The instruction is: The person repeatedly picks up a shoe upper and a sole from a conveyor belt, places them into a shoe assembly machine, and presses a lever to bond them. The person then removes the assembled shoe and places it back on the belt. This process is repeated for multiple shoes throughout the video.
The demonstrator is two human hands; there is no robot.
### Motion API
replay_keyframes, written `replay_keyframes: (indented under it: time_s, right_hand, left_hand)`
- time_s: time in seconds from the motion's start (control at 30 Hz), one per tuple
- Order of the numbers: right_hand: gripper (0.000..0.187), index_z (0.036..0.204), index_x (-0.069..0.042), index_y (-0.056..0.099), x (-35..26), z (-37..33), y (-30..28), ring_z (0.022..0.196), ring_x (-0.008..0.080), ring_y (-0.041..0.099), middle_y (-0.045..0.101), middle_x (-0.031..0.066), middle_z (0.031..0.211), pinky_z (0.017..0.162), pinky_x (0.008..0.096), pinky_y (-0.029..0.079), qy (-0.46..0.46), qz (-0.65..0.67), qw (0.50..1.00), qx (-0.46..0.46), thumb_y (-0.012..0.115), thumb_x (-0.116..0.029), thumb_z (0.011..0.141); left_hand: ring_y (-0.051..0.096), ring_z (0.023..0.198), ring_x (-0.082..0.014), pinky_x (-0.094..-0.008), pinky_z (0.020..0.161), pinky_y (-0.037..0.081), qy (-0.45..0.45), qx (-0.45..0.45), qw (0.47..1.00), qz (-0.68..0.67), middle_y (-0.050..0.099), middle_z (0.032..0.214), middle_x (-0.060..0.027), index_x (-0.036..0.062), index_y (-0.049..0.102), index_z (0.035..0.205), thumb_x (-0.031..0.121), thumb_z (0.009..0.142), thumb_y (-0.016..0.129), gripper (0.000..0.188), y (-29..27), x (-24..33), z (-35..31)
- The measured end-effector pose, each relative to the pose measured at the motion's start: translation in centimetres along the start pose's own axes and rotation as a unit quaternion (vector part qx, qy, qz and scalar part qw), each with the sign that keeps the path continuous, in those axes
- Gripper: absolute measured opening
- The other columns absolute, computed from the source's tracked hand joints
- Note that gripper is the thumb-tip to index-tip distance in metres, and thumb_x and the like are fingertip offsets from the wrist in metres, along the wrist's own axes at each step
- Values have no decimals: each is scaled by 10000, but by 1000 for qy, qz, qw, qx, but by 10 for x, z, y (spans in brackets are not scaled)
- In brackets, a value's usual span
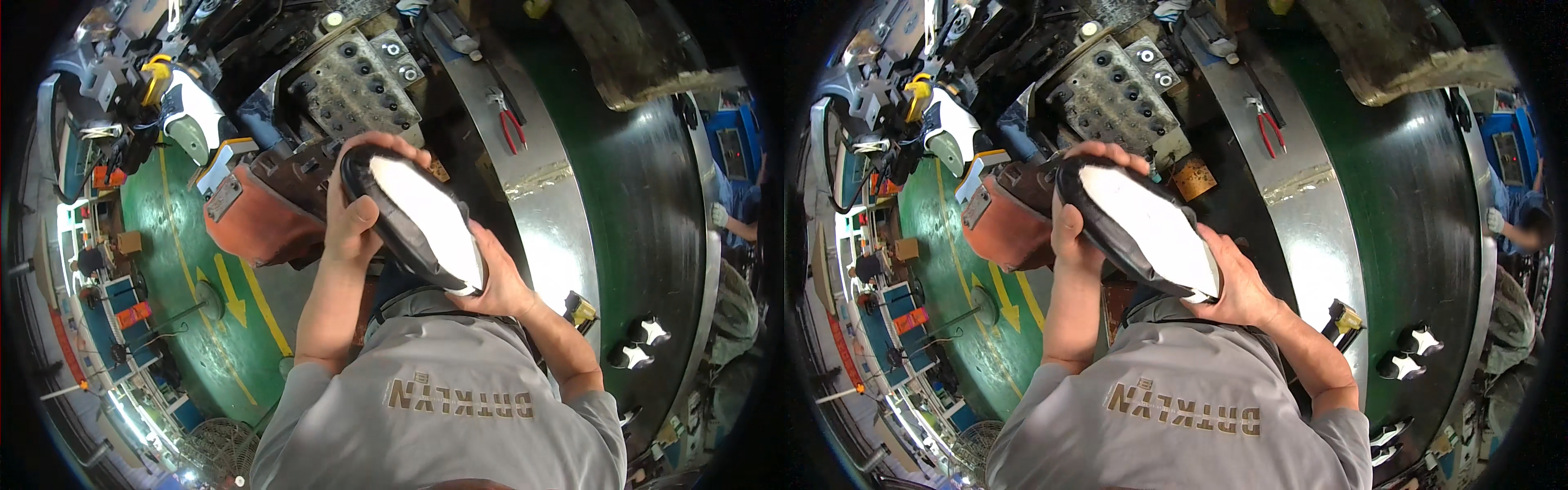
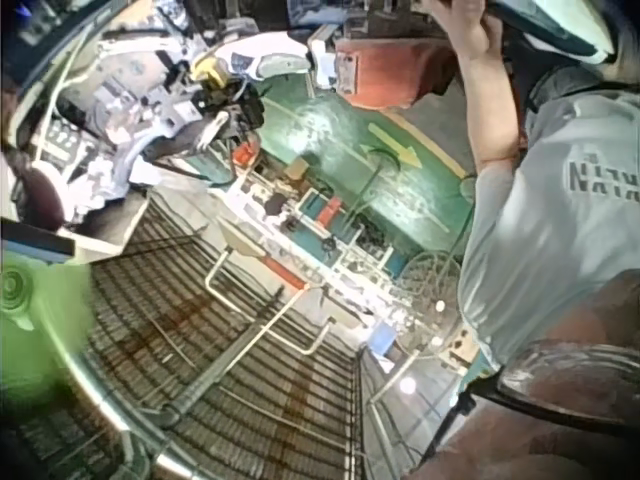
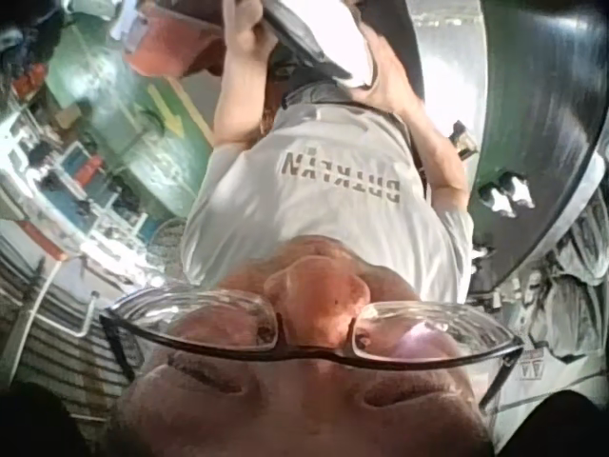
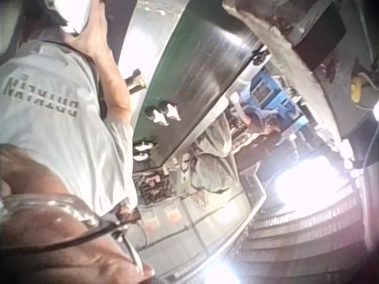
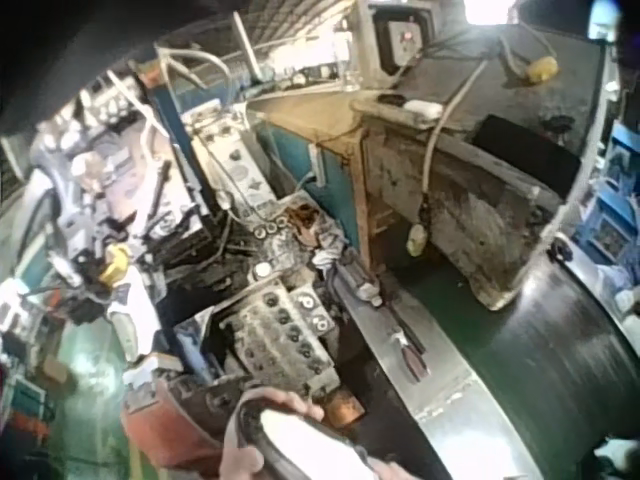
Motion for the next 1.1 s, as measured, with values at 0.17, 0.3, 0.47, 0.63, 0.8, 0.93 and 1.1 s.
replay_keyframes:
  time_s: [0.17,0.3,0.47,0.63,0.8,0.93,1.1]
  right_hand:
    - [1014,1460,5,236,6,-19,2,1090,358,544,512,214,1164,975,399,447,-27,45,999,-4,814,-195,651]
    - [1011,1460,6,239,7,-23,7,1084,367,548,512,218,1169,962,407,457,-33,32,999,17,818,-184,654]
    - [1030,1462,0,257,11,-27,9,1095,384,544,510,228,1200,958,418,466,35,-20,997,66,835,-165,625]
    - [1009,1455,-27,312,37,-28,-5,1105,379,551,512,233,1242,933,426,482,60,-129,970,198,836,-128,599]
    - [875,1445,-12,327,100,-47,-17,1115,252,581,581,140,1238,956,375,474,171,220,911,304,771,-126,699]
    - [539,1300,-61,504,195,-83,-62,1038,226,616,609,74,1163,926,354,512,271,470,743,392,695,-251,833]
    - [439,1206,-62,552,272,-124,-151,956,243,637,617,82,1110,807,431,581,138,509,580,621,662,-341,885]
  left_hand:
    - [551,901,-205,-369,891,440,3,-13,1000,12,545,935,-71,74,493,1046,355,726,817,535,8,-24,4]
    - [530,832,-180,-354,849,425,-11,-27,1000,3,514,868,-59,64,485,1120,375,763,765,550,9,-28,5]
    - [595,1060,-302,-437,978,448,-93,-29,994,52,579,1188,-180,42,306,1455,534,904,579,788,5,-18,21]
    - [504,1273,-324,-432,1071,380,14,25,962,273,479,1417,-205,1,336,1450,400,974,561,660,-26,14,15]
    - [581,1187,-334,-458,1054,433,199,164,890,375,592,1266,-226,-27,519,1281,137,1001,501,325,-58,105,6]
    - [570,1140,-273,-386,1012,452,306,329,707,546,586,1231,-169,-37,509,1257,125,925,637,391,-122,183,16]
    - [554,1108,-285,-390,936,464,88,416,596,681,554,1244,-179,-88,471,1287,294,726,841,774,-215,247,21]
Point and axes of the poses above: each hand's wrist, its own z-axis towards the middle knuckle, its own y-axis out of the palm, x = y × z, the point moved 1 cm from there along z, towards the middle knuckle
